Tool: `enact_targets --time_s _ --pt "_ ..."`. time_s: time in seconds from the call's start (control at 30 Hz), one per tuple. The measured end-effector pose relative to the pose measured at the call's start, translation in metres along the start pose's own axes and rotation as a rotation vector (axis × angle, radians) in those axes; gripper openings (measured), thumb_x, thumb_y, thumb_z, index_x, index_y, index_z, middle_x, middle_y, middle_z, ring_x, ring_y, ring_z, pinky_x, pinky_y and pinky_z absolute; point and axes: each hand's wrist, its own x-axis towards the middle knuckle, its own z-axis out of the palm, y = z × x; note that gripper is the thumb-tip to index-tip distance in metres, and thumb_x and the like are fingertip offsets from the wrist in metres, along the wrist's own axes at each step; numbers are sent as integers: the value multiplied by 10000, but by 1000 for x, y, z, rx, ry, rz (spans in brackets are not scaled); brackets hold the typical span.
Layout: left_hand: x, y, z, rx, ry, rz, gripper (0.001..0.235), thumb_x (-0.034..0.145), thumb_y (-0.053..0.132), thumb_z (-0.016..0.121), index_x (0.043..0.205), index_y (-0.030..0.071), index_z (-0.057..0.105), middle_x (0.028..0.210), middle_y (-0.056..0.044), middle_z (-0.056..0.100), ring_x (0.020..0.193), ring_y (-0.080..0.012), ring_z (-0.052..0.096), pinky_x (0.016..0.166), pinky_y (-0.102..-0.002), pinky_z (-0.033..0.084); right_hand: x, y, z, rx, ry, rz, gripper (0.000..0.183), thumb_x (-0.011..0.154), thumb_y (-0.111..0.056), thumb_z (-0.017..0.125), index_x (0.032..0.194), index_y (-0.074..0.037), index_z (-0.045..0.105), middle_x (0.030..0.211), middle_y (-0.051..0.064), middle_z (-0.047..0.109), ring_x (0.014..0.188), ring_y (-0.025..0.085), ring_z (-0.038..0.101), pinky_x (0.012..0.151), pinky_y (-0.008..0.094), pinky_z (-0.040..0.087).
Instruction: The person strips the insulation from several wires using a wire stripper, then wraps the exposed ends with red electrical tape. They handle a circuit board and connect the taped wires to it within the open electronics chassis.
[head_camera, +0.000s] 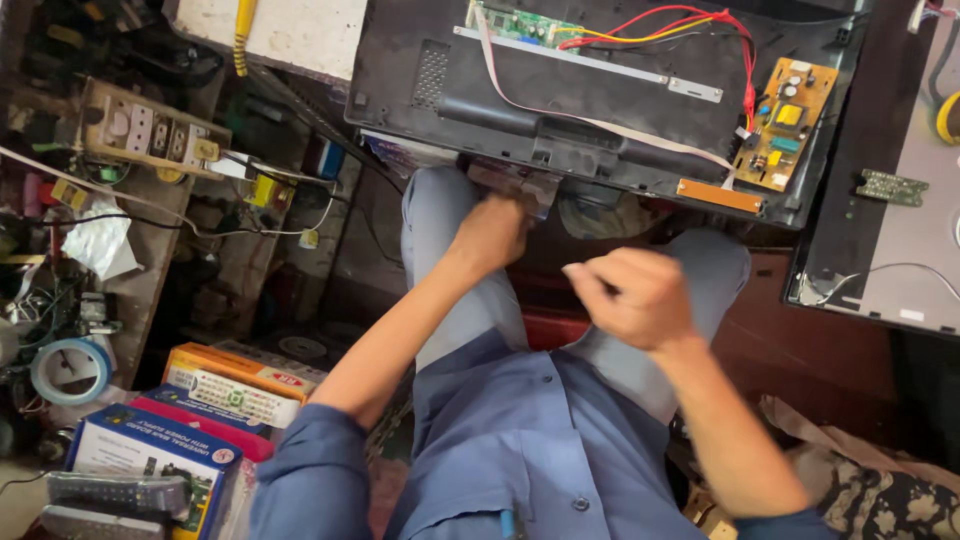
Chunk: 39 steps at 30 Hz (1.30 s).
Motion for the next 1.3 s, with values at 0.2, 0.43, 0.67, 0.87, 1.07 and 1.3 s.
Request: enact_targets --time_s 0.2,0.43,0.67,0.87,1.07,1.3 --pt "49 -40 57 262 87 -135 248 868 269 718 958 40 751 972 -208 715 952 -405 661 847 -518 509 -38 38 45 109 -19 419 202 911 -217 773 929 -17 753 857 149 733 719 286 710 620 363 531" --pt "95 -83 100 362 -106 -320 339 917 362 656 1141 112 704 1166 -164 696 1101 -366 644 937 -521 494 -61 59 43 50 19 495 218 925 -227 764 941 -10 747 840 162 727 720 291 709 653 366 531" --pt "127 -120 120 346 -137 -331 295 936 288 648 1170 109 633 1161 -149 679 1051 -330 656 897 -477 515 -79 53 48 82 7 522 224 924 -240 745 934 -17 746 806 160 721 682 275 701 616 367 521" --pt "134 -122 119 294 -107 -301 279 952 224 641 1195 107 571 1156 -136 665 1007 -299 666 863 -439 533 -80 52 44 84 -59 691 231 903 -258 743 929 -29 760 753 157 722 602 253 686 596 358 513" --pt "83 -78 105 55 111 -239 286 968 161 633 1220 104 510 1152 -124 651 964 -268 676 830 -401 551 -72 47 44 226 158 554 188 942 -186 733 1026 -18 742 817 90 757 726 147 717 672 294 553" --pt "-24 7 91 -1346 247 -173 278 987 -21 593 1166 99 418 1031 -82 642 871 -137 721 775 -289 602 -33 35 56 573 176 454 315 1057 -73 616 1348 6 526 1169 124 714 919 149 714 771 272 591"
